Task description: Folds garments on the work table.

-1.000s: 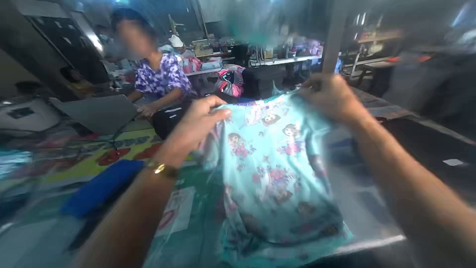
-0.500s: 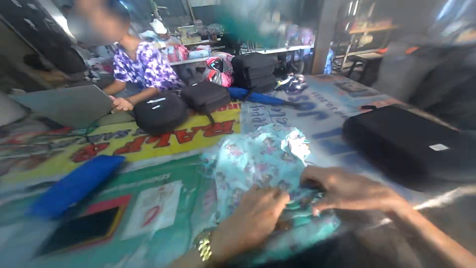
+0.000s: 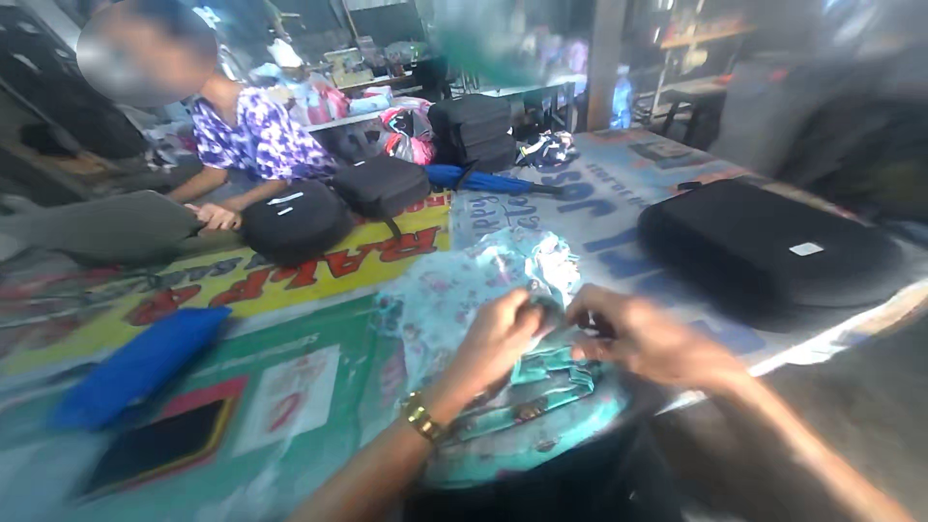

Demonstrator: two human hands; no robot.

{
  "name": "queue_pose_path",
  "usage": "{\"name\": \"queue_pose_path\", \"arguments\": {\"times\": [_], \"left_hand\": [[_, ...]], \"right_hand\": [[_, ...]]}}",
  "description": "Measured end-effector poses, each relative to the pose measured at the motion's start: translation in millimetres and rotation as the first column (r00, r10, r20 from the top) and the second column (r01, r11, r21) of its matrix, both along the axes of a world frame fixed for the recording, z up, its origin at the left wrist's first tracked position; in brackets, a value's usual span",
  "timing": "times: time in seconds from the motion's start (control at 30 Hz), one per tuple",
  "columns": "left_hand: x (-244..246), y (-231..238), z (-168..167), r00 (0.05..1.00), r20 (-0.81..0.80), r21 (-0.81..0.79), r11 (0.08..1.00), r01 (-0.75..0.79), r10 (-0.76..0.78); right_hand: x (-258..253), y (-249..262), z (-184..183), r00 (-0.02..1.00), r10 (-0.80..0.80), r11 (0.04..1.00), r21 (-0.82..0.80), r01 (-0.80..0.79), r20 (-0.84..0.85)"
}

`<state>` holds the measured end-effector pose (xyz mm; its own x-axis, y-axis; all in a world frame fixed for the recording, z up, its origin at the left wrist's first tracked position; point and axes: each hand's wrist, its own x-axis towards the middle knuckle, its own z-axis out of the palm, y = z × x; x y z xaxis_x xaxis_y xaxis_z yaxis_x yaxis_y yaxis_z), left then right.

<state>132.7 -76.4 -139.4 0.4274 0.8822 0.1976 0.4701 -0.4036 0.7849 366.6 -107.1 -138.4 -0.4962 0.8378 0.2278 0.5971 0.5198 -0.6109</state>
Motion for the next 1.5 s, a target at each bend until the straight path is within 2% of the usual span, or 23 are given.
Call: {"name": "queue_pose_path", "arguments": {"times": [0.07,0.1,0.2,0.3,0.4,0.47,0.5,0.57,0.63,0.67,0.7,0.77,0.83,0.87,0.97,1.07,1.17,1.23,1.3,1.33,1.4,1.5], "left_hand": [[-13.3,12.8,5.2,0.966,0.233,-0.141,0.987,-0.079,0.111],[-18.5,15.9,9.8,0.938,0.309,-0.152,0.982,-0.112,0.155],[-19.2,14.8,21.2,0.914,0.378,0.043,0.983,-0.177,0.148],[-5.0,0.2,11.9,0.970,0.242,0.222,0.972,-0.079,0.023],[9.1,-13.6,-3.7,0.991,0.035,0.245,0.962,0.120,-0.133],[13.1,-19.1,-6.8,0.993,-0.077,0.243,0.964,0.111,-0.095],[12.0,-18.5,-5.3,0.996,-0.079,0.243,0.968,0.069,-0.051],[0.2,-9.9,4.8,1.000,0.017,0.163,0.986,-0.018,0.015],[-22.6,4.3,21.0,0.990,0.130,0.094,0.993,-0.074,0.061],[-34.5,9.2,32.2,0.983,0.159,0.111,0.988,-0.106,0.088],[-44.6,11.5,44.4,0.980,0.161,0.162,0.976,-0.147,0.121],[-54.3,8.1,65.2,0.968,0.110,0.308,0.919,-0.247,0.223],[-46.8,-2.3,69.3,0.963,0.034,0.413,0.874,-0.256,0.267],[-37.0,-8.5,62.7,0.970,-0.002,0.426,0.878,-0.217,0.242],[-0.5,-27.2,19.7,0.980,-0.179,0.375,0.927,-0.018,0.091],[21.0,-42.6,-14.0,0.965,-0.259,0.424,0.895,0.142,-0.030],[25.9,-51.0,-16.0,0.947,-0.320,0.400,0.900,0.170,-0.036],[20.7,-44.1,-5.1,0.964,-0.264,0.232,0.968,0.093,-0.029],[2.9,-27.0,11.1,0.996,-0.090,0.074,0.997,0.010,-0.003],[-9.7,-17.9,20.5,1.000,-0.006,0.055,0.998,-0.020,0.021],[-34.8,-3.7,46.0,0.993,0.089,0.087,0.993,-0.083,0.075],[-54.3,-0.8,86.2,0.974,0.144,0.220,0.954,-0.204,0.175]], "right_hand": [[7.6,-0.8,-7.2,0.978,0.037,0.998,-0.059,-0.025,0.205],[10.1,1.3,-16.5,0.968,0.042,0.999,-0.031,-0.035,0.249],[16.5,7.2,-30.3,0.989,0.026,0.991,0.129,-0.045,0.147],[12.8,5.9,-16.5,1.000,0.004,0.980,0.200,-0.004,0.000],[3.2,4.8,-3.8,0.996,-0.042,0.979,0.195,0.057,-0.083],[-4.7,2.8,-4.0,0.985,-0.056,0.990,0.118,0.076,-0.165],[-8.2,0.9,-6.2,0.980,-0.071,0.993,0.083,0.088,-0.187],[-12.2,-8.2,-11.9,0.988,-0.123,0.992,0.026,0.125,-0.091],[-15.4,-21.5,-19.2,0.980,-0.135,0.991,0.011,0.135,0.146],[-16.2,-27.8,-26.8,0.958,-0.159,0.986,0.079,0.144,0.239],[-15.1,-32.9,-33.8,0.947,-0.195,0.975,0.152,0.160,0.256],[-8.3,-37.6,-40.9,0.960,-0.247,0.954,0.207,0.217,0.133],[-2.4,-39.9,-38.6,0.963,-0.264,0.961,0.073,0.268,-0.054],[-1.4,-40.7,-36.8,0.951,-0.274,0.961,-0.005,0.276,-0.146],[-6.5,-42.4,-31.5,0.878,-0.320,0.946,-0.178,0.272,-0.357],[-12.6,-42.6,-22.7,0.815,-0.371,0.923,-0.274,0.271,-0.445],[-15.5,-42.0,-14.3,0.772,-0.380,0.910,-0.353,0.215,-0.510],[-12.8,-41.0,-12.5,0.786,-0.329,0.929,-0.328,0.171,-0.523],[-5.2,-41.4,-15.0,0.873,-0.314,0.948,-0.177,0.265,-0.373],[-0.4,-43.3,-16.9,0.911,-0.351,0.936,-0.059,0.347,-0.218],[6.9,-48.9,-23.5,0.895,-0.444,0.888,0.156,0.432,0.050],[9.3,-58.6,-29.9,0.858,-0.440,0.897,0.164,0.410,0.266]]}}
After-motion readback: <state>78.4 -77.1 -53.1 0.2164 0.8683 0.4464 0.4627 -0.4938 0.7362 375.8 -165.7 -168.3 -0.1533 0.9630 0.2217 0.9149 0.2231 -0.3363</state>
